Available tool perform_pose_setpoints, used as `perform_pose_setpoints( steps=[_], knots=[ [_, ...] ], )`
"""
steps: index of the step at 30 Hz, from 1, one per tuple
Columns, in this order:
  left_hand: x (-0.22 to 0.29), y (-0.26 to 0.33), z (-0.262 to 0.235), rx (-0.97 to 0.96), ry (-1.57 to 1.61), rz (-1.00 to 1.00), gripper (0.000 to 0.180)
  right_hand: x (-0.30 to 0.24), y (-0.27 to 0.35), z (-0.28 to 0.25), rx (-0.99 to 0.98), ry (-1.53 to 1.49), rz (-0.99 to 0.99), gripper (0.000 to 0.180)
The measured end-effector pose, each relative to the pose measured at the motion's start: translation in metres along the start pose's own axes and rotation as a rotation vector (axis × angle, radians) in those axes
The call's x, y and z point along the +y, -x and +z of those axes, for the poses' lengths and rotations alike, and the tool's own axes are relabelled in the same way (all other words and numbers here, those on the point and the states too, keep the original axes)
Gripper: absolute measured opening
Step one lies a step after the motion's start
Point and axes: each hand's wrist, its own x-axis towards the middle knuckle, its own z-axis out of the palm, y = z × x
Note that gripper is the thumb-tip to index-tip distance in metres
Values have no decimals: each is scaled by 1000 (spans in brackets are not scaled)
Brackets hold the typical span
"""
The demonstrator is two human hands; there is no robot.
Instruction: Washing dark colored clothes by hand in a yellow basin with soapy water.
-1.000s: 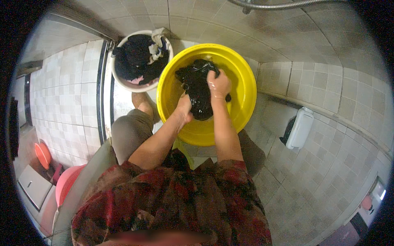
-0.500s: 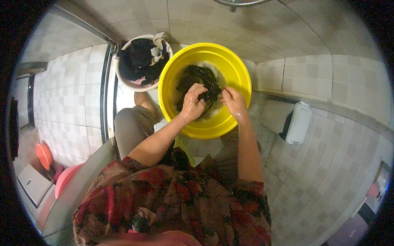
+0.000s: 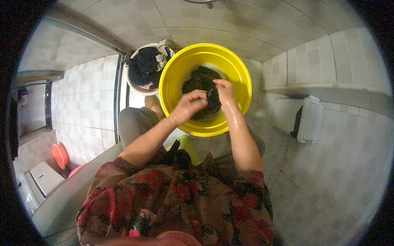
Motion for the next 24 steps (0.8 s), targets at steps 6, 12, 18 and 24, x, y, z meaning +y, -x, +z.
perform_pose_setpoints(
  steps=[6, 12, 18, 24],
  knots=[
    [-25, -24, -34, 473, 327, -588, 44, -52, 39, 1, -193, -401, -213, 26],
    [-81, -29, -10, 120, 644, -685, 24, -74, 64, 5, -405, -631, -265, 41],
    [-107, -39, -45, 588, 495, -603, 27, -71, 37, -17, -44, -286, -428, 41],
    [-36, -39, -45, 576, 734, -446, 23, -42, 36, -16, -424, 1323, -87, 27]
  ],
)
